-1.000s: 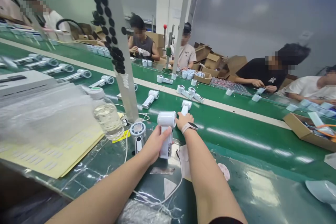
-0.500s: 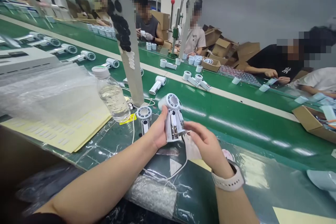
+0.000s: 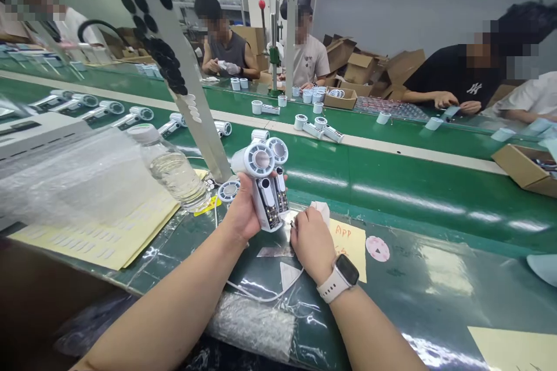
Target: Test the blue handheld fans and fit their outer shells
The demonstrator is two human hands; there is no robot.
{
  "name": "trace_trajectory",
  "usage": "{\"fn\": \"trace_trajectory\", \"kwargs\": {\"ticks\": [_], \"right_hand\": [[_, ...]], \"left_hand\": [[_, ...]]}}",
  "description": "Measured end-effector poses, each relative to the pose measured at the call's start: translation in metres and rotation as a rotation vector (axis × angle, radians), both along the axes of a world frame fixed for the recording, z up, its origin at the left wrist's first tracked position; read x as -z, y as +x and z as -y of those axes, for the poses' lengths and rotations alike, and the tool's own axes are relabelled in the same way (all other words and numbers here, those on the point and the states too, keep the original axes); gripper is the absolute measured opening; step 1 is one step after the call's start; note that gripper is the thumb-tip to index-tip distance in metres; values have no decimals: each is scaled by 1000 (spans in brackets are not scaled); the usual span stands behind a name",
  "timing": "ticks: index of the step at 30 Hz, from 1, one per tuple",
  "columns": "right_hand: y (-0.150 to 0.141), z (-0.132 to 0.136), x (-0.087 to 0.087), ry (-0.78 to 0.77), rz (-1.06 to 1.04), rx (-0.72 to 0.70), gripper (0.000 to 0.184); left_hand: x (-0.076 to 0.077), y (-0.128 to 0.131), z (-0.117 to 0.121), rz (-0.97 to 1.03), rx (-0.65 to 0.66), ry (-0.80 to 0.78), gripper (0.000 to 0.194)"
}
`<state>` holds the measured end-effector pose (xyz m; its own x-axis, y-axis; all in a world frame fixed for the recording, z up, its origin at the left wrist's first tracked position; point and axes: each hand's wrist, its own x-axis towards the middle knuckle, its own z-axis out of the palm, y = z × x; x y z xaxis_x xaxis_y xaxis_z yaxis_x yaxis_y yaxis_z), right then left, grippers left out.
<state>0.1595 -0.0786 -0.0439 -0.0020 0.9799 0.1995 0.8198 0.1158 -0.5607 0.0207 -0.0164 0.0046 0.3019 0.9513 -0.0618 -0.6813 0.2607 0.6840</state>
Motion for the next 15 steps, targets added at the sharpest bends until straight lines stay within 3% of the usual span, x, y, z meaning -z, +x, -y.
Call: {"fn": "trace_trajectory", "kwargs": {"ticks": [2,4,6,9,15], "right_hand": [[-1,4,-4,28,-23,-1,11],[-3,11,-11,-24,-189,-21,7],[-4,18,-18,-218,-531,-111,9],[-8,25,-25,-485,-978,-248,34],[-21,30,-27,-384,-1113,-236,46]], "left_hand": [[-1,-1,0,8,3,-5,67],[-2,-2,-1,15,-16,-7,66],[-2,-3,-2,14,-30,-3,71],[-1,-2,-1,-2,-14,7,75],[-7,-1,1,45,20,61,69]]}}
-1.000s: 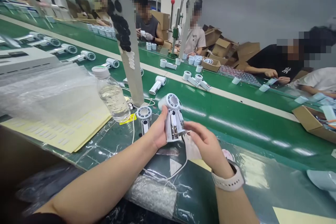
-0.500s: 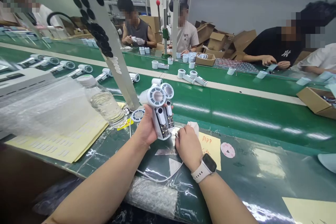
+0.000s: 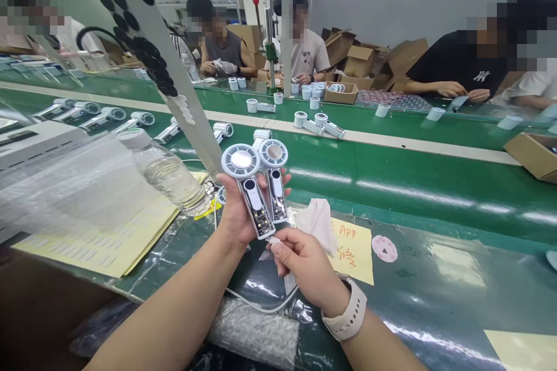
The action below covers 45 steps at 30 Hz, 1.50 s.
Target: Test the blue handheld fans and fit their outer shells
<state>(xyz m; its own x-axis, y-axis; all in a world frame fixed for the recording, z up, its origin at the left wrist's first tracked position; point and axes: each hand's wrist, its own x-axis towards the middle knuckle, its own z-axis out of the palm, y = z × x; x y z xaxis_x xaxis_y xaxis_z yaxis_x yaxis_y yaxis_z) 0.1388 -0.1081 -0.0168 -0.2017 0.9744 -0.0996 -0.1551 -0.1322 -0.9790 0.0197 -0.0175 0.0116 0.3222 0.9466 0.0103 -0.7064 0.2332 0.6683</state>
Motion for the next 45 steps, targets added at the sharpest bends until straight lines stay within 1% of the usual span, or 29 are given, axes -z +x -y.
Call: {"fn": "trace_trajectory", "kwargs": {"ticks": [3,5,8,11,16,20,23,26,30,32,33,35,38,42,45], "right_hand": [[-6,4,0,43,-35,26,45],[-10,7,1,65,-10,62,45],[-17,11,2,75,22,125,44],[-24,13,5,75,0,156,46],[-24,16,9,36,-15,137,47],[-22,16,10,-2,-2,135,49],[-21,15,9,0,25,137,49],[-16,13,7,30,76,152,49],[-9,9,0,142,112,151,48],[-8,7,-2,201,137,179,49],[-9,7,-3,204,144,202,49],[-10,6,-3,159,141,254,48],[-12,5,-1,70,107,305,48],[-17,7,4,-14,-58,311,50],[-21,7,8,-24,-126,314,53]], "left_hand": [[-1,0,0,13,-41,35,69],[0,0,0,1,-62,59,69],[3,2,2,-27,-91,79,69],[4,5,6,-51,-120,84,69],[3,7,10,-65,-85,66,71],[4,6,10,-50,-46,97,71],[5,5,11,-37,-7,110,70],[4,4,11,-14,25,62,70],[3,4,9,64,-1,-52,70],[3,3,6,92,-6,-107,70],[2,3,5,98,-7,-117,70],[1,1,5,96,-4,-97,69],[-2,1,7,61,19,-21,69],[-4,3,13,-30,-43,88,71],[-2,5,16,-77,-52,115,73]]}}
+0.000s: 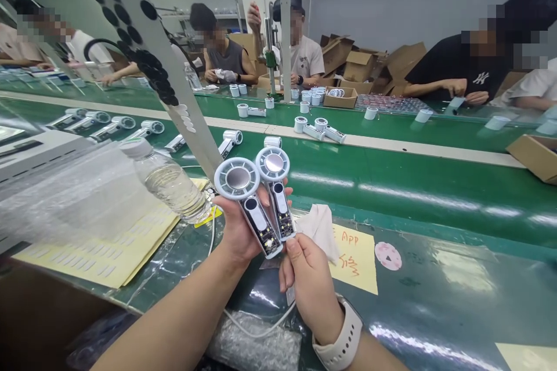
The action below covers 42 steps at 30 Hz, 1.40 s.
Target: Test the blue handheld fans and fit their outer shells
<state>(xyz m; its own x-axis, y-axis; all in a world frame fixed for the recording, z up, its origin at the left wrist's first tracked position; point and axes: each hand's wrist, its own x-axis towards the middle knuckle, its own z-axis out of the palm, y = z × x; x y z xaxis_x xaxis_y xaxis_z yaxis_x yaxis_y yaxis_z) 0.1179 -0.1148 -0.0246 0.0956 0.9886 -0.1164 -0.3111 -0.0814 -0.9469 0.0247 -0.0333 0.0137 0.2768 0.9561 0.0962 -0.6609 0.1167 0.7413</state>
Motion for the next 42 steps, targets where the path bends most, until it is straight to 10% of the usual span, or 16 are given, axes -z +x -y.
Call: {"fn": "trace_trajectory", "kwargs": {"ticks": [12,18,24,42], "right_hand": [[29,-8,-5,242,434,157,42],[44,-13,-6,220,167,61,42],[55,-15,-14,171,2,159,46],[55,-11,-24,175,-158,-6,31]], "left_hand": [[3,-8,-7,99,62,-86,51],[14,-6,-1,-185,328,167,54],[11,1,-8,-189,49,7,54],[5,-1,2,-126,389,75,44]]}}
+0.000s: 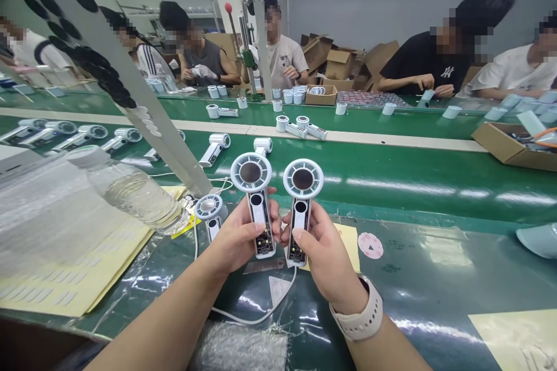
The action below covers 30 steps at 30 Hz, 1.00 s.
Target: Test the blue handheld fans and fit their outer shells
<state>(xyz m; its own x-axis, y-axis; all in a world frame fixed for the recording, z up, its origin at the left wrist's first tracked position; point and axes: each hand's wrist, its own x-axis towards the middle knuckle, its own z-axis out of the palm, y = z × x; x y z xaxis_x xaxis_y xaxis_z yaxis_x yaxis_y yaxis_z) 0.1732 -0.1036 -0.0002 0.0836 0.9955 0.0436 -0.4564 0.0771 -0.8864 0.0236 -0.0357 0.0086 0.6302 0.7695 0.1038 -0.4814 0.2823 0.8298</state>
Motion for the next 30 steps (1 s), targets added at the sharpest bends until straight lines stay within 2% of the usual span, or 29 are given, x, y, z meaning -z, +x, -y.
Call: {"fn": "trace_trajectory", "kwargs": {"ticks": [9,12,23,28,30], "right_hand": [[-2,0,1,-45,-83,5,27],[-2,-1,1,-71,-64,7,26],[-2,-1,0,-62,14,13,33],[-3,-2,4,-117,39,69,33],[-3,-1,4,-116,44,52,32]], "left_hand": [[1,3,-1,-27,2,-35,42],[2,3,-1,-45,-32,-50,48],[-1,0,-2,-49,-54,-34,46],[-1,1,-3,-163,-186,-63,38],[-1,0,-3,-142,-168,-30,42]]}}
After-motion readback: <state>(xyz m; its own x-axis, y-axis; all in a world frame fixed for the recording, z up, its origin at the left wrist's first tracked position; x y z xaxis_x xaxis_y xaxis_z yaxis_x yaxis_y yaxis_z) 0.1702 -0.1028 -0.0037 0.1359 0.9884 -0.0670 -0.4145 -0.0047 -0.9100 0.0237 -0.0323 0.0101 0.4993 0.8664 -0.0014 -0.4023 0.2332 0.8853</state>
